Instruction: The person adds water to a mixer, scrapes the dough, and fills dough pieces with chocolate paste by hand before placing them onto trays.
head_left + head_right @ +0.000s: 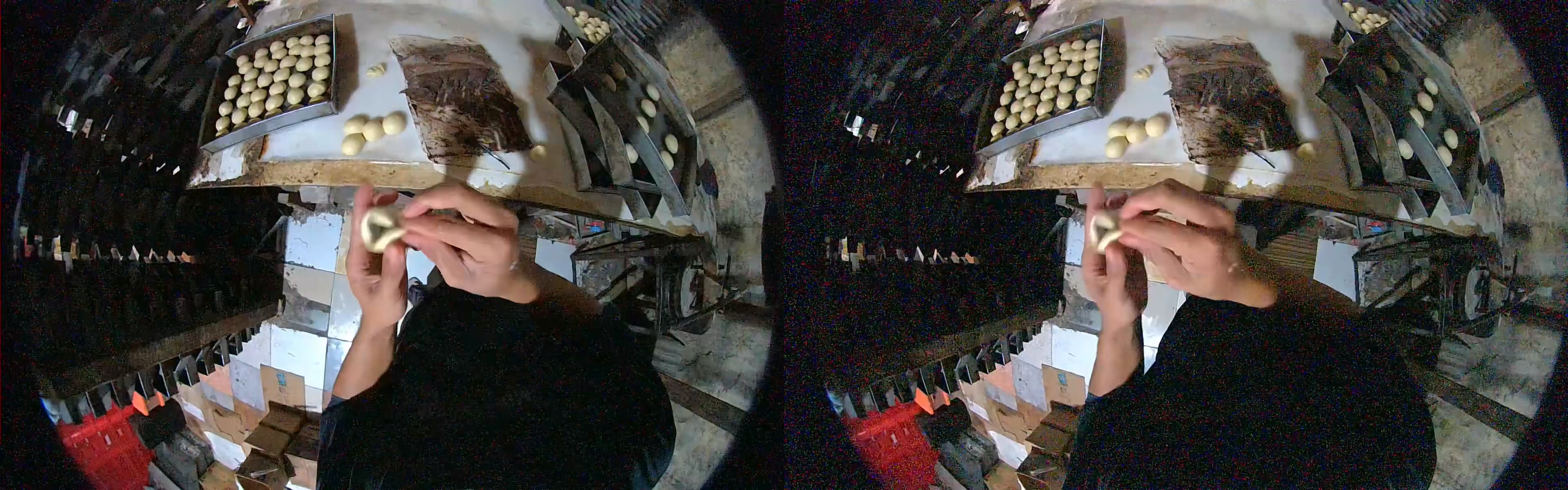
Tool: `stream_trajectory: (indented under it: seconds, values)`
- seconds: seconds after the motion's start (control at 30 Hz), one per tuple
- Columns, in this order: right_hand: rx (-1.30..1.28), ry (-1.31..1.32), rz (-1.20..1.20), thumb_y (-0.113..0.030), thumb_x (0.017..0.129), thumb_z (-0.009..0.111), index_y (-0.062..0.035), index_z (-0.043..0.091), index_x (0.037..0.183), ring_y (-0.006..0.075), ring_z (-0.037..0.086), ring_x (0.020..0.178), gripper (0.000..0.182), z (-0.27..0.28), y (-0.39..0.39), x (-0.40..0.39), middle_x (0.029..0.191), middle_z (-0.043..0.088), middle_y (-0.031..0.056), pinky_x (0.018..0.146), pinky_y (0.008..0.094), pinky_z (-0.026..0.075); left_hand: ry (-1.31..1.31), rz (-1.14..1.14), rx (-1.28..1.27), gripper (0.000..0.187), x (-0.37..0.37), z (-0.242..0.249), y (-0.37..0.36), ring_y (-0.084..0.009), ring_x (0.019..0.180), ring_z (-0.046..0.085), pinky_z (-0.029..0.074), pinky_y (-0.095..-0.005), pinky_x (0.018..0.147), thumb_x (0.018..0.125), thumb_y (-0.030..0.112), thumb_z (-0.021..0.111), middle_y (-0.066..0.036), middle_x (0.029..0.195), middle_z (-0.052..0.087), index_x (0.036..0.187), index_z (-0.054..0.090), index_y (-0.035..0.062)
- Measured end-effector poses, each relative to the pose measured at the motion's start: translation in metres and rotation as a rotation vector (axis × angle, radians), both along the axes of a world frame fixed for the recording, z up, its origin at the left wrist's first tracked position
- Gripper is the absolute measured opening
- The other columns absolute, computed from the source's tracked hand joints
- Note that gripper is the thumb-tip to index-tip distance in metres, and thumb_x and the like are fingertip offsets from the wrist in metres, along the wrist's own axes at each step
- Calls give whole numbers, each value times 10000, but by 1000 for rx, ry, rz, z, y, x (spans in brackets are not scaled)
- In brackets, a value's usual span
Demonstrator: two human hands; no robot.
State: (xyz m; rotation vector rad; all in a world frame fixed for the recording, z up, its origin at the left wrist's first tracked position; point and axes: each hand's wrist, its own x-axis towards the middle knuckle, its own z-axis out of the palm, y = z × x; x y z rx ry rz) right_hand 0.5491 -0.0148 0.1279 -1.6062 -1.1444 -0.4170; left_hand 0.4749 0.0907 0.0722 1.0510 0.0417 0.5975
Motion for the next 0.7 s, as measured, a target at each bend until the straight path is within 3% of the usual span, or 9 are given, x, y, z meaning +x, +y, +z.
stream_trajectory:
  seconds: [0.03,0.1,0.23,0.33,0.5,0.53,0.63,0.67,0.7]
  values:
    - [-70,83,-3,-49,682,788,15,691,887,162,632,803,237,10,-5,-2,930,629,112,670,259,512,-72,18,170,613,-3,-3,7,-236,1166,473,395,-350,952,871,379,646,-190,1323,455,1310,476,-14]
    - [-203,250,-17,-82,667,814,2,695,928,138,622,799,299,32,-24,-3,938,632,104,647,239,497,-199,148,403,506,-1,3,9,-272,1124,520,434,-365,915,848,374,676,-203,1282,494,1190,580,14]
    - [-321,961,94,-106,711,801,24,644,1036,120,620,717,384,37,-60,1,942,655,113,604,256,508,-348,307,644,371,13,4,-21,-323,966,609,493,-385,823,854,340,676,-212,1137,579,1108,632,73]
    - [-154,258,78,-102,714,797,32,621,1094,166,644,743,440,36,-85,10,951,644,137,623,283,528,-192,370,969,491,21,1,-48,-315,1048,528,448,-385,871,884,352,628,-214,1125,561,1237,505,33]
    - [-275,53,-169,-73,660,808,11,628,1032,234,661,778,421,31,-147,27,987,611,159,651,310,540,-28,94,1246,751,56,36,-97,-284,1021,493,400,-352,899,802,222,699,-151,1058,541,1405,323,-21]
    - [-206,-4,-166,-75,650,814,7,635,1015,236,660,790,415,26,-163,42,1002,607,159,649,311,538,17,77,784,766,74,26,-129,-293,1053,491,372,-373,936,796,320,654,-149,1111,511,1371,322,-63]
    - [-129,28,-220,-79,629,821,-28,668,943,223,653,770,353,36,-219,74,946,626,135,614,305,522,-121,-493,72,689,112,30,-169,-239,939,453,362,-358,845,825,522,569,-143,1105,417,1227,498,-33]
    - [-121,137,-244,-72,630,816,-36,672,938,219,650,749,342,47,-242,82,909,632,125,606,301,519,-13,-468,96,658,116,34,-186,-249,952,456,348,-375,872,870,624,402,-145,1090,419,1123,553,36]
    - [-117,228,-268,-63,632,809,-44,674,935,215,645,738,332,53,-260,88,905,633,118,600,297,515,-29,-474,93,523,125,34,-198,-276,976,463,371,-383,870,917,561,419,-147,1088,420,1065,596,91]
